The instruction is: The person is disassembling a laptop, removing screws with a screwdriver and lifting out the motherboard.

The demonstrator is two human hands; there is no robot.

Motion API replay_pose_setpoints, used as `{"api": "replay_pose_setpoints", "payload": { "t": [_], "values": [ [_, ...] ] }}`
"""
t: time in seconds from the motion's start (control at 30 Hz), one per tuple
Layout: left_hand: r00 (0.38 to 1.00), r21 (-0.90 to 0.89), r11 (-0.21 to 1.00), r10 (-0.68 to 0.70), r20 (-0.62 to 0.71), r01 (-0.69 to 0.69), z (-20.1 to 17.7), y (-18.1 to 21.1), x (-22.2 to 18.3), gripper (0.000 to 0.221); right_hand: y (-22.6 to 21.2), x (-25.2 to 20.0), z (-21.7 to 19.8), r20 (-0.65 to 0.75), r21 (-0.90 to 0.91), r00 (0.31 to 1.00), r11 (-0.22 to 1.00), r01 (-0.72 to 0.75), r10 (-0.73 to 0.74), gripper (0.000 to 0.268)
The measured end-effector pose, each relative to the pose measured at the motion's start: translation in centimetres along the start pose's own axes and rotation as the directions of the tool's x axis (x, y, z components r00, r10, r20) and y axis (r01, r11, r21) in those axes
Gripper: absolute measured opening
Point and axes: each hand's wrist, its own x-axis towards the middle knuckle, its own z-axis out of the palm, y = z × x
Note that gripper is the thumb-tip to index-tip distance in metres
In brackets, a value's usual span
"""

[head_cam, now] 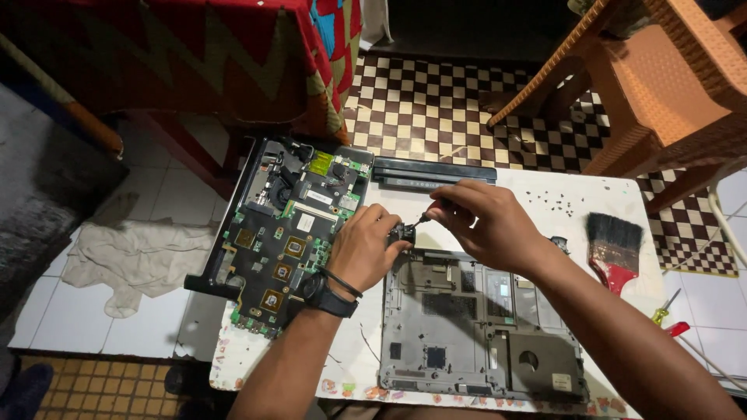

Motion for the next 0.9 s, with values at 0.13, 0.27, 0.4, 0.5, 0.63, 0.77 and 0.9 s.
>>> {"api": "replay_pose_setpoints", "payload": {
  "t": [0.13,0.27,0.4,0.5,0.63,0.77,0.9],
  "values": [
    [1.0,-0.001,1.0,-0.008,-0.003,0.008,0.2,-0.2,0.0,0.038,0.0,0.3,0.3,0.016,-0.017,1.0,1.0,0.008,-0.008,0.02],
    [1.0,0.001,1.0,0.003,-0.01,-0.003,0.4,-0.4,-0.1,0.038,0.1,0.6,0.6,0.023,-0.043,0.999,0.999,0.028,-0.027,0.02],
    [0.999,-0.05,0.999,0.009,-0.034,-0.01,-0.6,0.4,0.0,0.041,-0.4,1.0,0.4,0.058,-0.12,0.998,0.993,0.007,0.0,0.014],
    [0.995,-0.212,0.977,-0.033,-0.091,0.013,-1.9,1.9,0.6,0.032,-0.6,1.2,0.4,0.059,-0.175,0.998,0.984,-0.018,0.029,0.013],
    [0.975,-0.277,0.959,-0.013,-0.22,-0.05,-0.4,2.1,1.3,0.025,-0.2,1.6,0.7,0.094,-0.286,0.99,0.955,-0.074,0.105,0.019],
    [0.948,-0.282,0.955,-0.004,-0.319,-0.09,-0.4,2.9,1.5,0.016,1.2,1.7,1.5,0.113,-0.499,0.985,0.865,-0.058,0.131,0.023],
    [0.964,-0.202,0.973,0.058,-0.258,-0.112,-0.3,2.2,1.5,0.013,-2.4,3.1,-0.4,0.222,-0.493,0.933,0.858,-0.143,0.283,0.041]
  ]
}}
